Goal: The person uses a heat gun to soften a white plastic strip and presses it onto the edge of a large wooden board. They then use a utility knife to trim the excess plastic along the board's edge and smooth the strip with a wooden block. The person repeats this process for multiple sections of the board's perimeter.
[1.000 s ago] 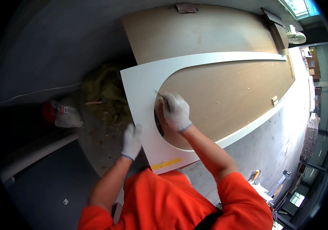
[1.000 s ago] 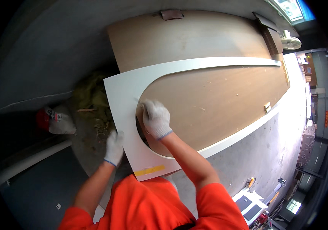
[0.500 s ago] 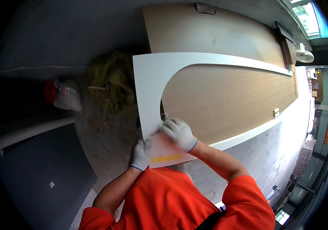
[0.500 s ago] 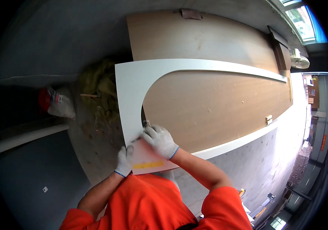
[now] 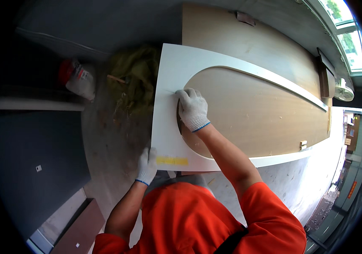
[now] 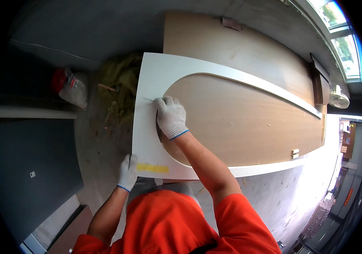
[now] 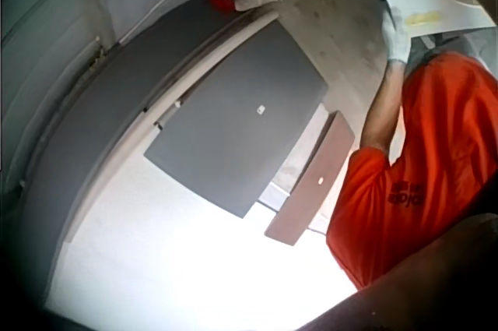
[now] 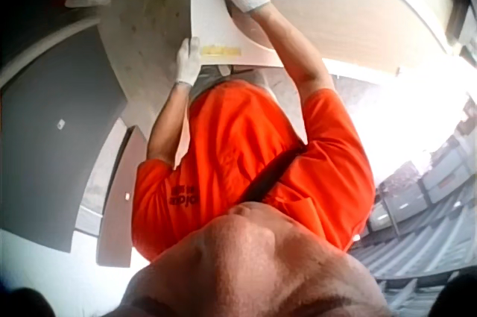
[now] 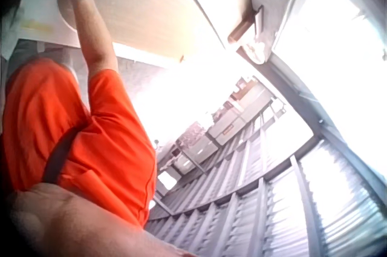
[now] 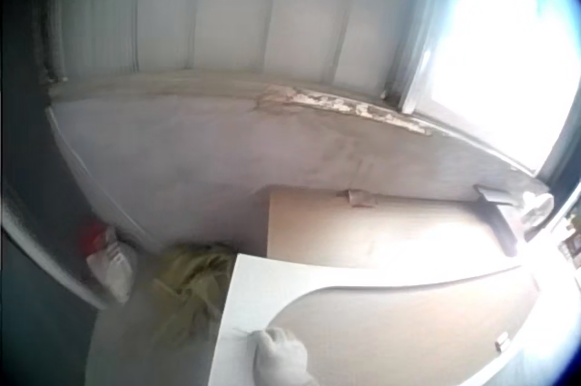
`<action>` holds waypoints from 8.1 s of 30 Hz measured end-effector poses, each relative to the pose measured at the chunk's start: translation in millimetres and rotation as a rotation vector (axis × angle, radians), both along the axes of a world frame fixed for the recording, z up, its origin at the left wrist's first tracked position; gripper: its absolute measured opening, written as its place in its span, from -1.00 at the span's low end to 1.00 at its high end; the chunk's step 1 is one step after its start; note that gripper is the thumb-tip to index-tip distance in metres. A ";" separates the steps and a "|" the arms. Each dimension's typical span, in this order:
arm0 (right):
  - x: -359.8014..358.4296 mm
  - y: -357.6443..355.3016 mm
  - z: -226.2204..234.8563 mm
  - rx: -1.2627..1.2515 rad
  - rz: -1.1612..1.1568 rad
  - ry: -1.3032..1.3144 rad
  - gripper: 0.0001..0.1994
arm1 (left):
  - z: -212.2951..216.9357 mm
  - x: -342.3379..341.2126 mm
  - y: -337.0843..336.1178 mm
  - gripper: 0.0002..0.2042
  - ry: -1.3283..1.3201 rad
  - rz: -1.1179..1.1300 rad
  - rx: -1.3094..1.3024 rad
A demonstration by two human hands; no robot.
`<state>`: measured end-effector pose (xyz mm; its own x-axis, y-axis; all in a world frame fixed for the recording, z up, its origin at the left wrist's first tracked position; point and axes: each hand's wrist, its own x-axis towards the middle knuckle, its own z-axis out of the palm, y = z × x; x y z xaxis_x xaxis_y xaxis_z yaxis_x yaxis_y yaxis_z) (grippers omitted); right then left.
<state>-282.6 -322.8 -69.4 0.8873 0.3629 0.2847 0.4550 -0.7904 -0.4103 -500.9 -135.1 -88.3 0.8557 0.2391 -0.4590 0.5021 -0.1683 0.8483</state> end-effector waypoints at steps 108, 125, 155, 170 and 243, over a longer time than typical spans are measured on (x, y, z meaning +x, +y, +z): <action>-77.2 -400.7 12.1 -0.077 1.450 0.143 -0.69 | -42.6 -58.3 -358.9 -0.20 -0.525 1.155 -0.078; -77.2 -346.0 -1.4 0.055 1.230 -0.009 -0.70 | -22.8 -52.5 -557.3 -0.27 -0.296 1.040 0.078; -77.1 -605.7 10.2 -0.117 1.285 0.040 -0.69 | -19.1 -55.4 -994.1 -0.58 -0.137 1.065 -0.769; -54.3 -877.1 71.5 -0.160 1.538 0.179 -0.62 | 8.7 -33.8 -1040.1 -0.61 -0.321 1.273 -0.622; -2.0 -1405.2 122.3 -0.410 1.492 0.344 -0.72 | 19.2 -1.3 -1194.0 -0.63 -0.367 1.402 -0.577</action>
<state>-284.6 -1728.0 52.9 -0.3228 0.9295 -0.1785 0.8258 0.1844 -0.5330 -502.1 -1329.1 -69.1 0.1896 0.7847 -0.5902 -0.2689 0.6196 0.7374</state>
